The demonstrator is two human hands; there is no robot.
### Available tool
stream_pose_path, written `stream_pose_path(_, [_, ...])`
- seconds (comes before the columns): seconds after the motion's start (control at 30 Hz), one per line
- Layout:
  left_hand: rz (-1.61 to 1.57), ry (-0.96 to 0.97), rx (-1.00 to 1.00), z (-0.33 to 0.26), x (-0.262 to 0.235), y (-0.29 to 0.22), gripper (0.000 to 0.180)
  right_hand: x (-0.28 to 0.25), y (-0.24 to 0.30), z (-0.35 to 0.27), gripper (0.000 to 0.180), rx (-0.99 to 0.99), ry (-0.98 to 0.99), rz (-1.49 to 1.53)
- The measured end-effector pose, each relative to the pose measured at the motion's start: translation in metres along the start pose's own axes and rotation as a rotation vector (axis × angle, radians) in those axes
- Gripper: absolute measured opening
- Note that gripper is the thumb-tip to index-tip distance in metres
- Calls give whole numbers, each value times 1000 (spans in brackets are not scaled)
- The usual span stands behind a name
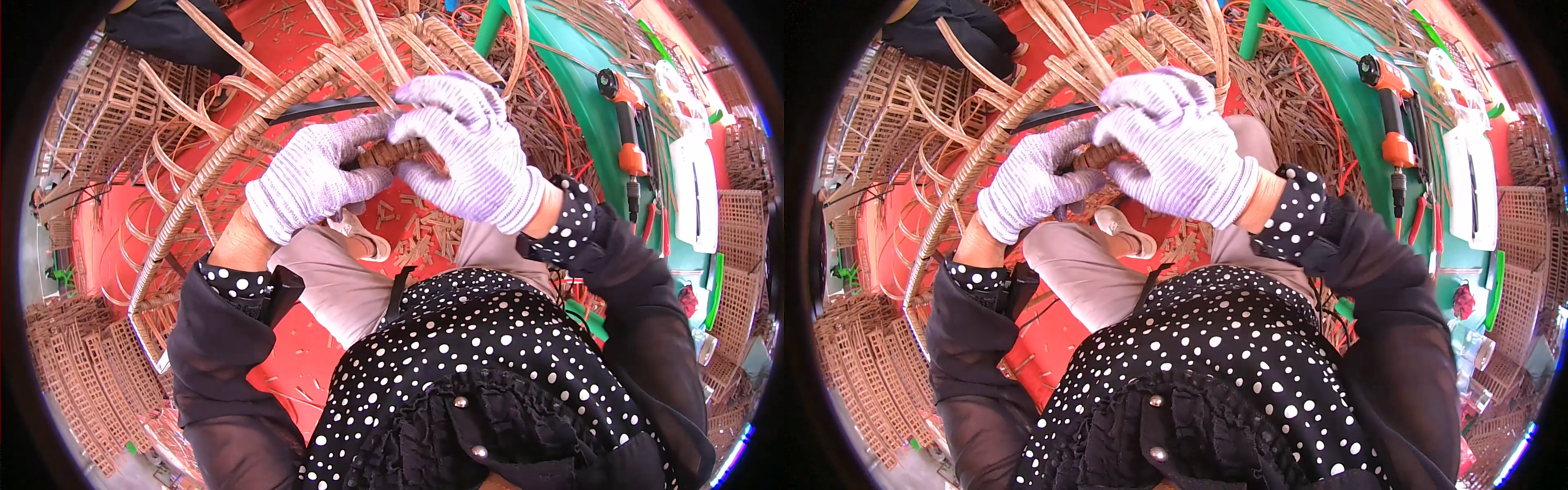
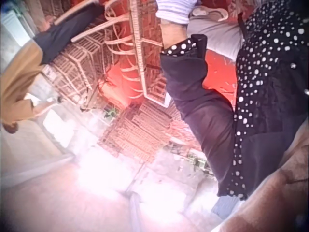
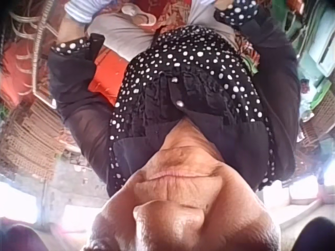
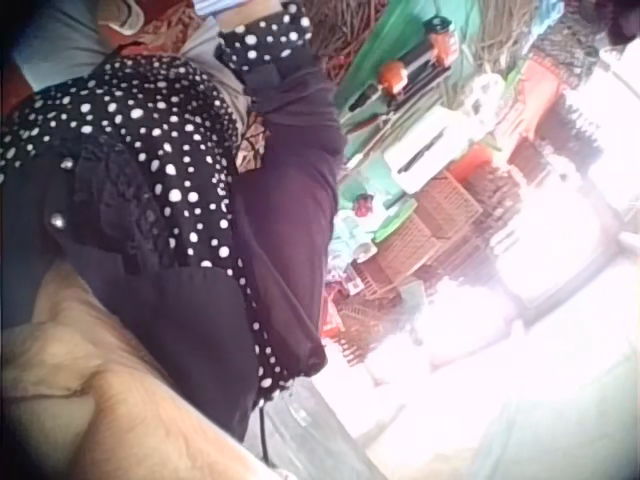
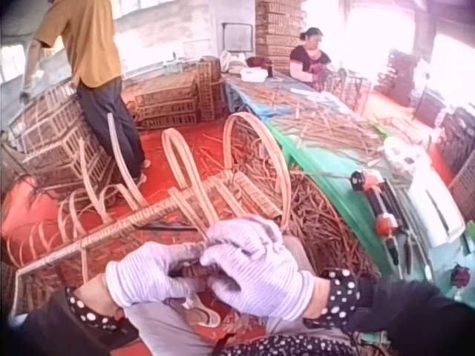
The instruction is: Assembling and weaving a rattan chair frame using a nail gun, pliers, and cutters.
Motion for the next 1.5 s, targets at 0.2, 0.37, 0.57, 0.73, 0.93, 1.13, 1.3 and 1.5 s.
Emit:
stream_pose_path(0.2, [60, -23, -3, -2, 0, -3, 54, 6, -8, -3, 33, 46, -63, 19])
stream_pose_path(0.37, [2, -45, -21, 1, 4, -7, 51, 3, -12, -4, 25, 99, -70, 8])
stream_pose_path(0.57, [81, -35, 91, 2, -4, 12, 48, 3, -3, 6, 28, 104, 32, -35])
stream_pose_path(0.73, [42, 19, -21, -1, 1, 0, 46, 8, 0, 1, 34, 113, 30, -77])
stream_pose_path(0.93, [132, -42, 202, 1, 1, 3, 47, 5, 2, 2, 34, 95, 18, -105])
stream_pose_path(1.13, [238, -54, 194, -1, 3, 6, 51, 1, 5, 6, 35, 87, 51, -72])
stream_pose_path(1.3, [371, -95, 282, -4, 6, -2, 53, 2, 9, 6, 36, 153, 50, -82])
stream_pose_path(1.5, [397, -88, 247, -6, 8, 0, 54, 3, 13, 5, 34, 206, 32, -121])
Point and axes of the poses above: each hand's wrist, its own z-axis towards the middle knuckle, its own x-axis out of the palm, y = z × x, the point moved 4 cm from there along z, towards the middle knuckle, and after that the axes turned 4 degrees about -z, right-handed, at the moved point
